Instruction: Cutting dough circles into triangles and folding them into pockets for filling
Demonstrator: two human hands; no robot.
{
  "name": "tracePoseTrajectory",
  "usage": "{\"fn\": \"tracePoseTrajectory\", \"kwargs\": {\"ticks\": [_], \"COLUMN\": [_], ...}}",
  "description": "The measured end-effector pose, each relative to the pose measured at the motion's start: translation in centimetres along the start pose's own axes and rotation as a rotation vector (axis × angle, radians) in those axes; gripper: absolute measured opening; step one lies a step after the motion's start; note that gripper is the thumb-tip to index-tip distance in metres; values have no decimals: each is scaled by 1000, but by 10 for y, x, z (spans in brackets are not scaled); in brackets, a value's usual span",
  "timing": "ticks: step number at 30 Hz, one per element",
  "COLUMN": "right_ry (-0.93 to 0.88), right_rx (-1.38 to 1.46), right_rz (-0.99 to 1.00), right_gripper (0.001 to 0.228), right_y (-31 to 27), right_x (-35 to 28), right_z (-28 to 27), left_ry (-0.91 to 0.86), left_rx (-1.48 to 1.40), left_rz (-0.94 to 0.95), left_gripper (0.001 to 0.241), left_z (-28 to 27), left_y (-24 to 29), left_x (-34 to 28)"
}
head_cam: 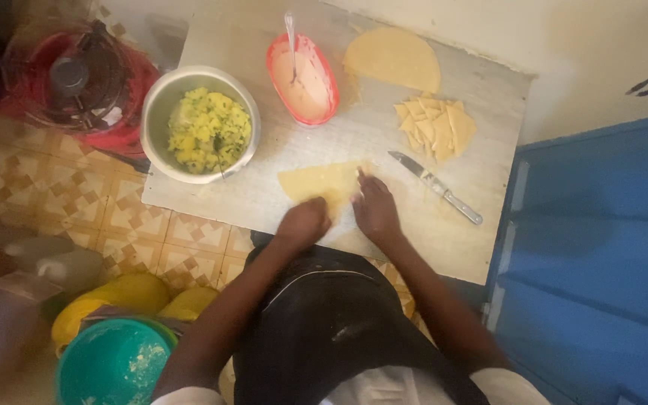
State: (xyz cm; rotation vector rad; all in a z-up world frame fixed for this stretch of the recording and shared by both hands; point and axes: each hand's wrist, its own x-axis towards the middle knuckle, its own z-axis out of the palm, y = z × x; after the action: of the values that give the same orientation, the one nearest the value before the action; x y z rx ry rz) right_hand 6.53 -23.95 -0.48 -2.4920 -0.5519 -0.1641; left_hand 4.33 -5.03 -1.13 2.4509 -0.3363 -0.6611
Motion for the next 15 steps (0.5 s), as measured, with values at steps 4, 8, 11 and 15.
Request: {"fn": "tracePoseTrajectory", "kwargs": {"ticks": [4, 8, 11, 15], "right_ry": [177, 183, 267, 429], "right_rx": [-61, 146, 299, 558], "right_rz": [-38, 143, 272, 188], "right_gripper": [38, 38, 29, 5], "right_y": [-2, -9, 2, 28], "right_x": [2, 3, 2, 11], "right_z": [6, 3, 2, -31], "left_ry": [45, 88, 16, 32], "left_rx": [-187, -494, -621, -863], "left_rz": [-26, -37, -8, 178], "left_gripper": [26, 24, 27, 29], "left_z": [-32, -22, 11, 34], "left_y": [-5, -20, -15, 46], "left_x": [-31, -40, -16, 21]}}
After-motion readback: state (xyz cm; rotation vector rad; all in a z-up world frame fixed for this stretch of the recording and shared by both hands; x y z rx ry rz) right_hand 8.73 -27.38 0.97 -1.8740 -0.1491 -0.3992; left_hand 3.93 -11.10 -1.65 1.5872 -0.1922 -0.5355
